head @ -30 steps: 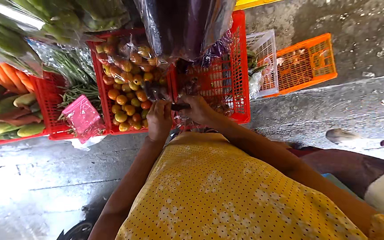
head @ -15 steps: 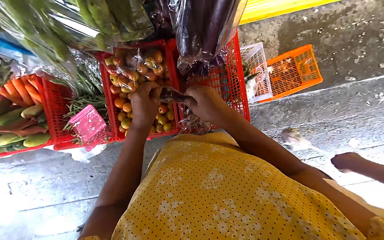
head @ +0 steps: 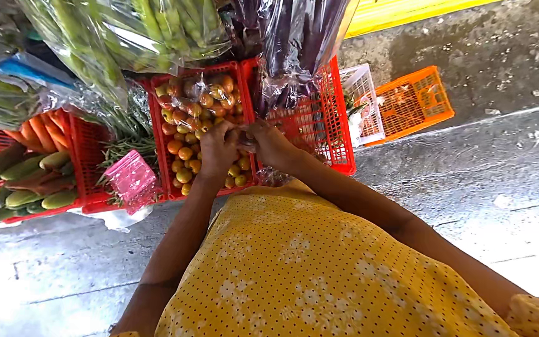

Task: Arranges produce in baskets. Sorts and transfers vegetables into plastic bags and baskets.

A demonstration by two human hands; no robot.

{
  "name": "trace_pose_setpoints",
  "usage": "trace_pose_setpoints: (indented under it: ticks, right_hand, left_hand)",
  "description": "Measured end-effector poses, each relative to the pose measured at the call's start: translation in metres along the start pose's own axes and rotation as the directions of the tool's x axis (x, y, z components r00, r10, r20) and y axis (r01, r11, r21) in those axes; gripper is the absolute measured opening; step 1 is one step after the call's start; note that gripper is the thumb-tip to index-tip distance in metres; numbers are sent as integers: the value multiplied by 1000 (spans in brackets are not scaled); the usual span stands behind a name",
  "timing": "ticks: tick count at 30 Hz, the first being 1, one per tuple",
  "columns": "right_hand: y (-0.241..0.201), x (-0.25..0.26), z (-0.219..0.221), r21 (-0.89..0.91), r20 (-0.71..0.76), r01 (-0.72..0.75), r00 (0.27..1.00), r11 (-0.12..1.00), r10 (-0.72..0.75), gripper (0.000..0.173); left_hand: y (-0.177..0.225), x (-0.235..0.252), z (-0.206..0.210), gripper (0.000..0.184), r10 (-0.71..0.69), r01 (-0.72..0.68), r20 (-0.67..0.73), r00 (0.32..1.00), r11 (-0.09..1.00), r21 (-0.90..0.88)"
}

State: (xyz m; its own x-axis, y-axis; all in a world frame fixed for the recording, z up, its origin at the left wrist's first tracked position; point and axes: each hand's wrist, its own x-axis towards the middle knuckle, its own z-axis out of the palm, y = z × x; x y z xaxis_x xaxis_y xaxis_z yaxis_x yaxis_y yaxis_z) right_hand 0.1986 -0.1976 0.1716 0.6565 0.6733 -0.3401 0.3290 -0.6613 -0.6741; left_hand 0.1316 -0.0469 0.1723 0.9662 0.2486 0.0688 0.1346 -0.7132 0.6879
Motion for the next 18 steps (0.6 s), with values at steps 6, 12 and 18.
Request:
trace_pose_setpoints:
  ticks: [6, 12, 18]
  right_hand:
    - [0, -6, 13, 12, -182, 170, 969, 985, -165, 32]
    - [25, 14, 45, -227, -286, 162, 932, 960, -224, 22]
    - [26, -15, 53, 37, -376, 470, 824, 882, -423, 33]
  left_hand:
    - [3, -9, 6, 18, 59, -59, -2, 998, 997, -48]
    - [1, -17, 12, 15, -11, 15, 39, 999, 994, -111]
    - [-2, -12, -7, 21, -102, 108, 70, 992, 990, -86]
